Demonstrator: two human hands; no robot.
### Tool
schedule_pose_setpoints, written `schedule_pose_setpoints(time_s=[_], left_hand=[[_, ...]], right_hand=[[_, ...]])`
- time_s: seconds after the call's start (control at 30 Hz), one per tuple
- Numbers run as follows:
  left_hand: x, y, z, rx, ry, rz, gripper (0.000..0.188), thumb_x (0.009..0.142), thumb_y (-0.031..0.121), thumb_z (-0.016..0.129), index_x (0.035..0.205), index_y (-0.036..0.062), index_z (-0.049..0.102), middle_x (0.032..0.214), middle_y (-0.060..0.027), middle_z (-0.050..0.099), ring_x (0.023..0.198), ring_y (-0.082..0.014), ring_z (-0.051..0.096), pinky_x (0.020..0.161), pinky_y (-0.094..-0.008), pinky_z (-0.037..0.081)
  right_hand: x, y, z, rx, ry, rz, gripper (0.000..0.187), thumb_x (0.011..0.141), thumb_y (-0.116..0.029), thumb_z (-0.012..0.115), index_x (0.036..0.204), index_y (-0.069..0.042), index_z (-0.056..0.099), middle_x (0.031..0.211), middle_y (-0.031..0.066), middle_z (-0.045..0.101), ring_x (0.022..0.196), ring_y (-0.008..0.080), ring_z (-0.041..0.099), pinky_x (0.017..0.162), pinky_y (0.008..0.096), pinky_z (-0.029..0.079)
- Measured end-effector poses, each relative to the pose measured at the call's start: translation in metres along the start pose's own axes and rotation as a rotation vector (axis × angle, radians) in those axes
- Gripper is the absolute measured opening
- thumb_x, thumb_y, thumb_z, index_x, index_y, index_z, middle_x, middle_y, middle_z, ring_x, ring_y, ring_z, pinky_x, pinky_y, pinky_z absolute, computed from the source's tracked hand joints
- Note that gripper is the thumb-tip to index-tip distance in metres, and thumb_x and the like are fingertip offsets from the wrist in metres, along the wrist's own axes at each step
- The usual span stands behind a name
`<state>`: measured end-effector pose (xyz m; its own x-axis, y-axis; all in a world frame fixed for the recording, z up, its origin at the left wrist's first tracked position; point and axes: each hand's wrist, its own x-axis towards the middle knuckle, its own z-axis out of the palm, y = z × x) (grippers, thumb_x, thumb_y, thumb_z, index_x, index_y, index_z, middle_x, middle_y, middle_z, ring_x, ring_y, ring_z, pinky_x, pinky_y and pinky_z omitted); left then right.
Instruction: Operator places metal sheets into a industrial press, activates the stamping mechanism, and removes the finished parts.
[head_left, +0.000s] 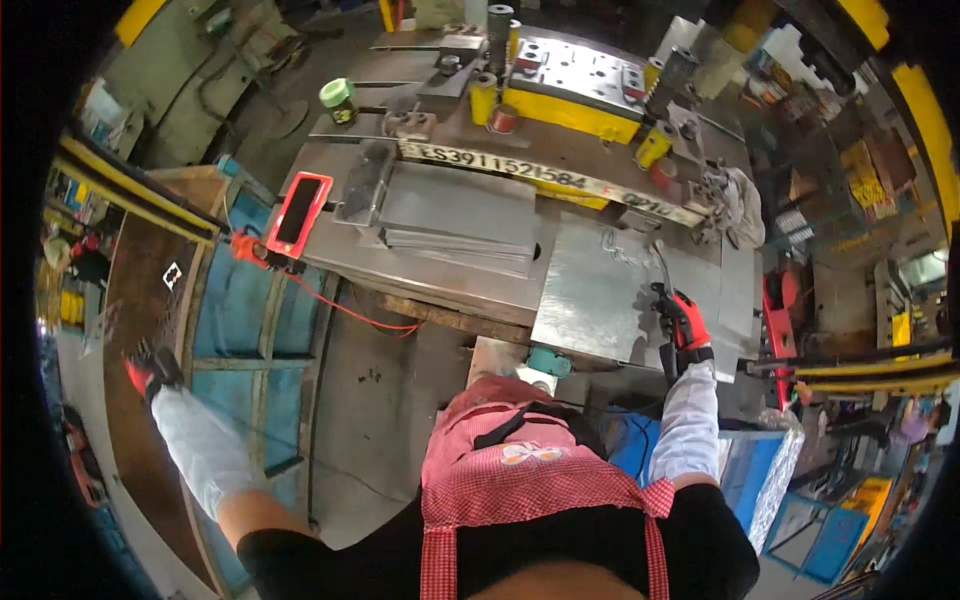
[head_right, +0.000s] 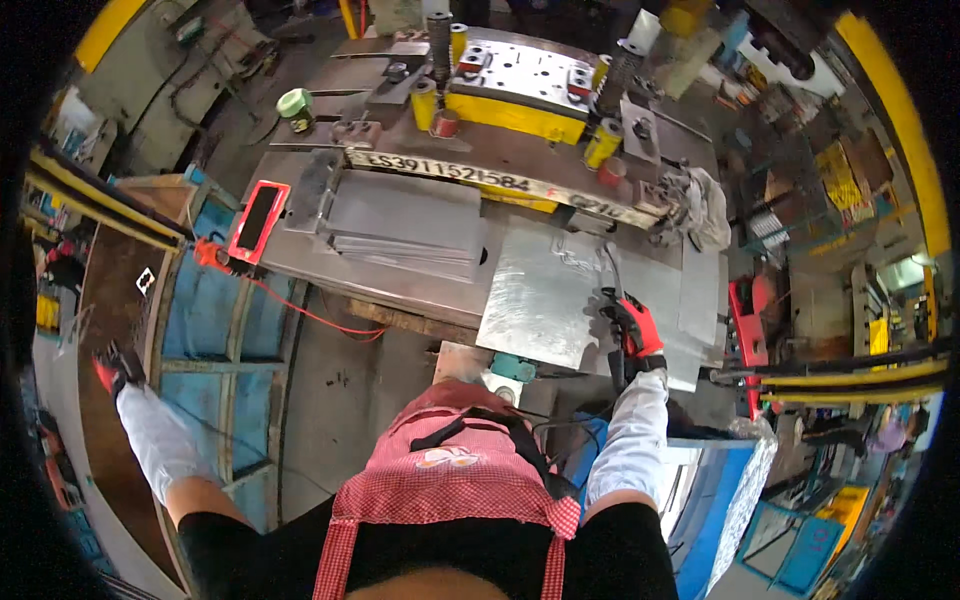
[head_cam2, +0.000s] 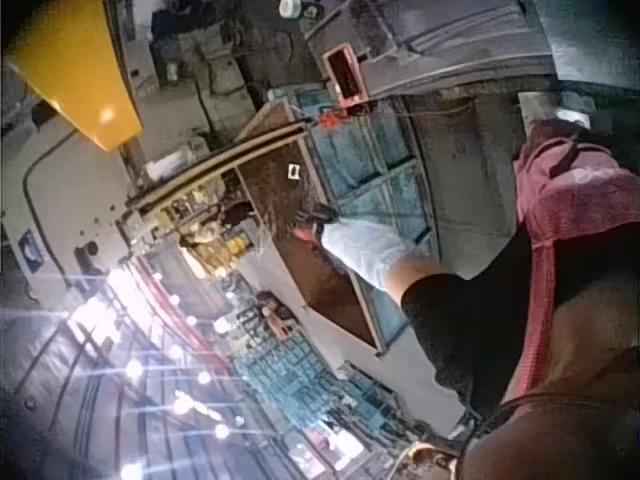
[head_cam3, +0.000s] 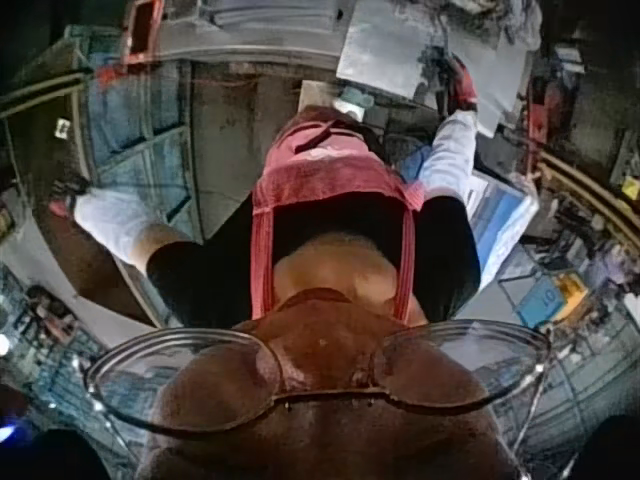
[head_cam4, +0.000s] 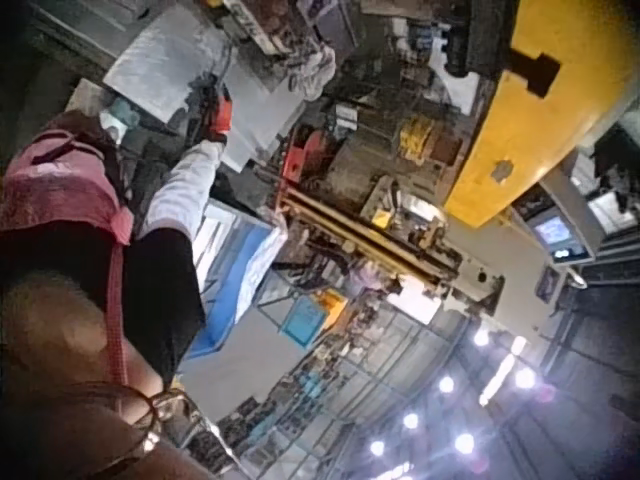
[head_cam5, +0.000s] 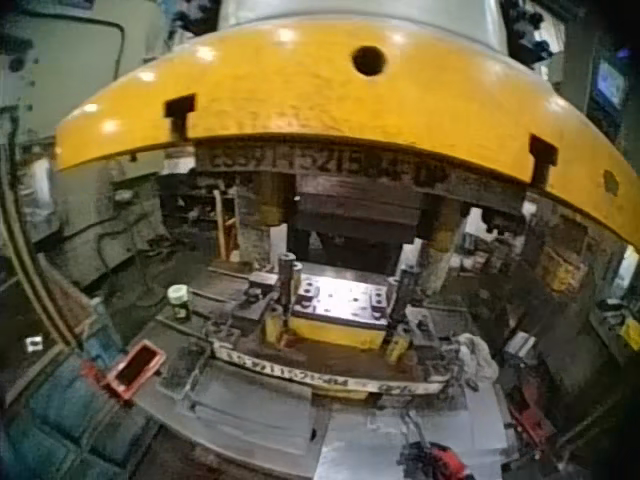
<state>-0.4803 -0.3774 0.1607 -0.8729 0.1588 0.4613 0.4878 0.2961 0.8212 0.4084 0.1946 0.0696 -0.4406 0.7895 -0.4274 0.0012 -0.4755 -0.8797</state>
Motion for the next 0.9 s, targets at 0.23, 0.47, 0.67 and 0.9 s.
schedule_pose_setpoints(time_s=[0.23,0.47,0.67,0.9], left_hand=[[-0.158,0.005,0.171,-0.287,-0.334,-0.298,0.033,0.088,0.027,0.048,0.104,0.0012,0.061,0.097,-0.0076,0.063,0.087,-0.0182,0.057,0.079,-0.0308,0.044],[-0.378,0.195,0.343,-0.581,-1.441,-0.196,0.034,0.09,0.023,0.05,0.118,0.0043,0.054,0.107,-0.0121,0.061,0.098,-0.0197,0.058,0.085,-0.0309,0.046],[-0.413,0.288,0.428,-1.222,-1.27,-1.043,0.041,0.093,0.031,0.045,0.126,0.0072,0.043,0.115,-0.0103,0.056,0.099,-0.0237,0.057,0.09,-0.0361,0.045],[-0.405,0.268,0.466,-0.636,-0.984,0.09,0.029,0.079,0.019,0.049,0.104,0.0106,0.06,0.087,-0.0065,0.061,0.079,-0.0271,0.058,0.099,-0.0426,0.037]], right_hand=[[0.005,-0.02,0.1,-0.171,-0.198,-0.079,0.038,0.084,-0.018,0.055,0.12,-0.005,0.05,0.084,0.0045,0.062,0.058,0.0072,0.05,0.051,0.0232,0.042],[0.133,-0.027,0.141,-0.47,-0.347,-0.19,0.038,0.083,-0.016,0.059,0.118,-0.006,0.051,0.087,0.0041,0.06,0.064,0.011,0.056,0.058,0.0263,0.047],[0.097,-0.07,0.161,-0.294,-0.481,-0.028,0.036,0.082,-0.014,0.059,0.115,-0.004,0.053,0.076,0.0009,0.06,0.056,0.0064,0.05,0.048,0.0214,0.04],[0.031,-0.076,0.153,-0.267,-0.352,-0.026,0.049,0.076,-0.012,0.066,0.12,-0.003,0.048,0.082,0.005,0.059,0.058,0.0115,0.053,0.049,0.026,0.043]])
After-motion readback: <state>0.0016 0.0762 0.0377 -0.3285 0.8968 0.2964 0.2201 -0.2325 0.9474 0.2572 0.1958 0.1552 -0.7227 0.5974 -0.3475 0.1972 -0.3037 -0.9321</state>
